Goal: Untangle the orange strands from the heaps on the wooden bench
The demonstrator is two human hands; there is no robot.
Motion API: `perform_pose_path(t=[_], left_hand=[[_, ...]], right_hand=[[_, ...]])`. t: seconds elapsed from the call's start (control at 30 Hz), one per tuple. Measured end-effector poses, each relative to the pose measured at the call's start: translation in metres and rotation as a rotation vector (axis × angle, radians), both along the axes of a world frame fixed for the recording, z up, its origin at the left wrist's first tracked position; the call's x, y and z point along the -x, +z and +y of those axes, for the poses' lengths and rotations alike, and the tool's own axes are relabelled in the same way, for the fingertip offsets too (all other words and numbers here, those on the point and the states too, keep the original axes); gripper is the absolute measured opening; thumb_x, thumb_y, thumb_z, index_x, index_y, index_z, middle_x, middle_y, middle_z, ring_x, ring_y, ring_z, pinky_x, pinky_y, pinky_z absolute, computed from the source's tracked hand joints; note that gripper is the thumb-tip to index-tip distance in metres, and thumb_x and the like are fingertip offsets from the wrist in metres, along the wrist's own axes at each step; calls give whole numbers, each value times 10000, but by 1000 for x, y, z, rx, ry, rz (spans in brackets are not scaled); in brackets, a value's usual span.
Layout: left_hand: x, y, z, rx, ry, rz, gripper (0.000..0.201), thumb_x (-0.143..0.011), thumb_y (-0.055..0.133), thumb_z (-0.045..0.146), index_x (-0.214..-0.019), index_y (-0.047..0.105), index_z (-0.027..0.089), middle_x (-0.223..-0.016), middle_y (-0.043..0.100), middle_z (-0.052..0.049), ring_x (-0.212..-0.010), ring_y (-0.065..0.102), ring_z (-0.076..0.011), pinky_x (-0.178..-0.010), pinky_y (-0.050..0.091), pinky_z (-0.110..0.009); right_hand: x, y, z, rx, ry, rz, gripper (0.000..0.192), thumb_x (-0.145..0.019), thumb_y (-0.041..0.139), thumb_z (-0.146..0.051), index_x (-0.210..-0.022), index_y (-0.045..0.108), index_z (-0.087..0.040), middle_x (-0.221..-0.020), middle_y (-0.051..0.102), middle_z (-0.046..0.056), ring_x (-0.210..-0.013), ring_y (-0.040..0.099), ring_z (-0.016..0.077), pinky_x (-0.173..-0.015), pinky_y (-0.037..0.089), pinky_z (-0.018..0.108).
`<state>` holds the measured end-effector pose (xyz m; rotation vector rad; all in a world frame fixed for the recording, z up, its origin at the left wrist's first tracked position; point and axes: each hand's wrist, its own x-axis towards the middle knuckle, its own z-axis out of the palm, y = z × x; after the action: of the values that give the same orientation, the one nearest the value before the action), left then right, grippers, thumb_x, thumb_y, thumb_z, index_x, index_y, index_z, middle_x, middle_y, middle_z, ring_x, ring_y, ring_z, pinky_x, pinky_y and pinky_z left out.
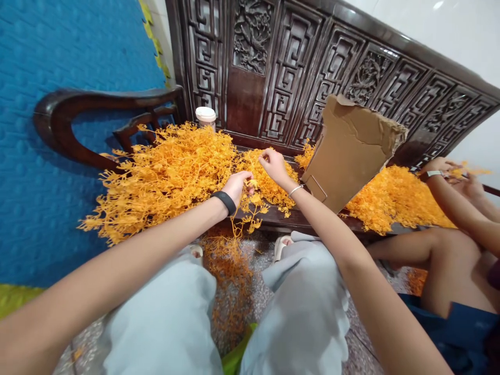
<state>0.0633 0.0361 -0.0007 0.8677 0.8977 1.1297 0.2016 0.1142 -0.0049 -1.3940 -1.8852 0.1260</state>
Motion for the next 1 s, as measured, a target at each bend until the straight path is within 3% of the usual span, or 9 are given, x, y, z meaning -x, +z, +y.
perform_pose_path(t=[0.13, 0.2, 0.33, 0.43, 0.6, 0.73, 0.9, 1.0], left_hand=[[-4, 6, -27, 63, -144, 111, 312, -722, 418, 71, -420, 401, 149, -413, 356, 28, -331, 330, -44, -349, 255, -189], [-7, 9, -44, -6, -292, 119, 293, -745, 437, 108, -455, 447, 148, -433, 391, 22, -343, 365, -54, -361, 280, -193], [-5, 6, -55, -150, -436, 118, 178, -759, 498, 152, -607, 591, 141, -559, 498, 10, -409, 470, -63, -446, 389, -213], [3, -1, -43, -124, -402, 161, 150, -769, 512, 174, -693, 636, 138, -644, 559, -10, -416, 517, -66, -471, 416, -224], [20, -4, -23, -98, -240, 132, 95, -745, 550, 159, -782, 636, 142, -738, 624, -34, -470, 591, -101, -487, 443, -235], [27, -2, -17, -103, -150, 72, 49, -722, 568, 141, -739, 614, 140, -736, 629, -24, -530, 614, -113, -496, 441, -225], [30, -7, -11, -114, -97, 33, 29, -692, 587, 123, -716, 596, 137, -737, 635, -20, -550, 611, -118, -529, 441, -242], [32, -12, -7, -139, -72, 20, 49, -674, 610, 135, -722, 599, 134, -733, 634, -20, -549, 605, -118, -537, 437, -250]], right_hand=[[-38, 3, 16, -92, -293, 173, 139, -772, 426, -148, -730, 558, -134, -788, 578, 52, -720, 494, 124, -714, 375, 239], [-65, 1, 20, -90, -376, 301, 134, -770, 454, -183, -762, 574, -124, -778, 592, 48, -716, 515, 119, -702, 393, 232], [-91, -12, 16, 160, -416, 386, 85, -693, 593, -217, -719, 603, -136, -588, 551, -16, -541, 498, 99, -595, 408, 233], [-89, -20, 11, 357, -377, 526, 77, -681, 622, -183, -731, 593, -132, -558, 547, -23, -445, 489, 76, -512, 406, 220], [-83, -19, 4, 439, -343, 612, 225, -684, 661, -179, -886, 578, -123, -723, 622, 30, -459, 533, 54, -456, 384, 172], [-73, -16, -10, 522, -122, 615, 189, -750, 626, -261, -862, 589, -114, -842, 650, 76, -525, 562, 47, -473, 410, 152], [-36, -5, -36, 797, 414, 506, 316, -775, 572, -434, -859, 647, -139, -941, 657, 80, -714, 615, 99, -604, 481, 189], [-15, 9, -49, 806, 616, 426, 282, -721, 641, -394, -874, 658, -157, -908, 659, 44, -764, 601, 102, -690, 483, 212]])
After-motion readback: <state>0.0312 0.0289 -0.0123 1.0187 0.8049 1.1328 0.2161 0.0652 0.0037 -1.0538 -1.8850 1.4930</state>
